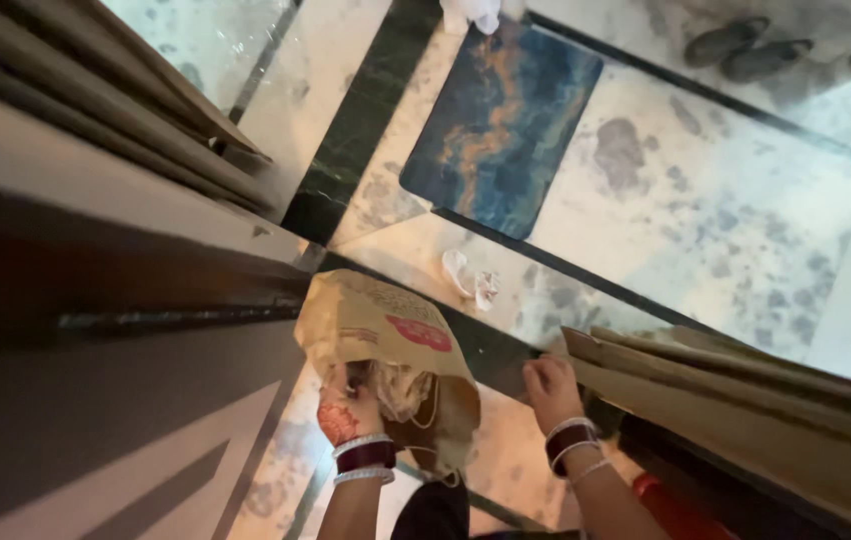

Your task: The person smooths a floral bedsheet over a mattress, tucking the edges to fit snugly. They then place a matching pillow and a tiger-print cushion on the bed. Finally, the person picks up a teddy bear and a snack packet, moving them to the bed before walking to a bathroom area to pick up a cloth.

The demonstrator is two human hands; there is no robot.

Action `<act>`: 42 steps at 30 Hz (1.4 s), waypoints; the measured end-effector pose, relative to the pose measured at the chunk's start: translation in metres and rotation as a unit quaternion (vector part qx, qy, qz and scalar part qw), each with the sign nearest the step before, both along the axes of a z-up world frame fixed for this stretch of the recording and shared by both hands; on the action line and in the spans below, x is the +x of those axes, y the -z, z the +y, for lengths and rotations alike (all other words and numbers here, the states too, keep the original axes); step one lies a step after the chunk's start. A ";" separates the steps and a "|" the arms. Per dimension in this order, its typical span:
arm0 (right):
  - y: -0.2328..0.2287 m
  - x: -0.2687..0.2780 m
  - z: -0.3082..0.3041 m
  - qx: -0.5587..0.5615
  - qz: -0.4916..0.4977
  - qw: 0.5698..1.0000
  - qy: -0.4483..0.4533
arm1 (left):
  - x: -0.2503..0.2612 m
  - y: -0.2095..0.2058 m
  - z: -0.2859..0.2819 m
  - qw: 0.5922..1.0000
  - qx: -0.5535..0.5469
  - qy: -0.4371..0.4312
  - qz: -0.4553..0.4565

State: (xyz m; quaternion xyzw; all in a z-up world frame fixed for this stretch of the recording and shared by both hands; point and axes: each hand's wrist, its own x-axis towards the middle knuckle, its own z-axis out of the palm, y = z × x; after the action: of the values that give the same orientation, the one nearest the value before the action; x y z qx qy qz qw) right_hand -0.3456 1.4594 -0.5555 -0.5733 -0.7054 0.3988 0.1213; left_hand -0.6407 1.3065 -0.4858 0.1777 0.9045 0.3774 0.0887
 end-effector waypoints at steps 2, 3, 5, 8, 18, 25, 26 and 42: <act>0.038 -0.016 0.034 -0.015 -0.010 0.999 0.034 | -0.024 0.027 0.014 0.998 -0.020 -0.001 -0.055; 0.057 -0.020 0.049 -0.005 -0.037 0.999 0.005 | -0.028 0.040 0.014 0.996 -0.033 -0.001 -0.086; 0.095 -0.026 0.071 0.009 -0.090 0.994 -0.058 | -0.038 0.075 0.018 0.991 -0.112 0.075 -0.016; 0.150 -0.035 0.108 -0.077 -0.264 0.937 -0.216 | -0.056 0.144 0.012 0.994 -0.023 0.105 0.016; 0.287 -0.142 0.166 -0.183 -0.420 0.782 -0.424 | -0.092 0.144 0.090 0.956 -0.286 0.038 0.062; 0.309 -0.125 0.186 -0.109 -0.170 0.974 -0.105 | -0.108 0.181 0.073 0.961 -0.266 0.048 -0.058; 0.290 -0.130 0.190 -0.068 -0.131 0.988 -0.048 | -0.109 0.189 0.064 0.959 -0.267 0.062 -0.065; 0.075 -0.277 0.112 0.138 -0.147 0.894 -0.401 | -0.101 0.227 0.026 0.959 -0.244 0.049 -0.138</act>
State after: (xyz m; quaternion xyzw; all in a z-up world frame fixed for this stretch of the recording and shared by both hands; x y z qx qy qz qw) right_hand -0.6229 1.5718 -0.6301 -0.2717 -0.9330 0.2233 -0.0761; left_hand -0.7420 1.3325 -0.7124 0.1410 0.9382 0.1616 0.2715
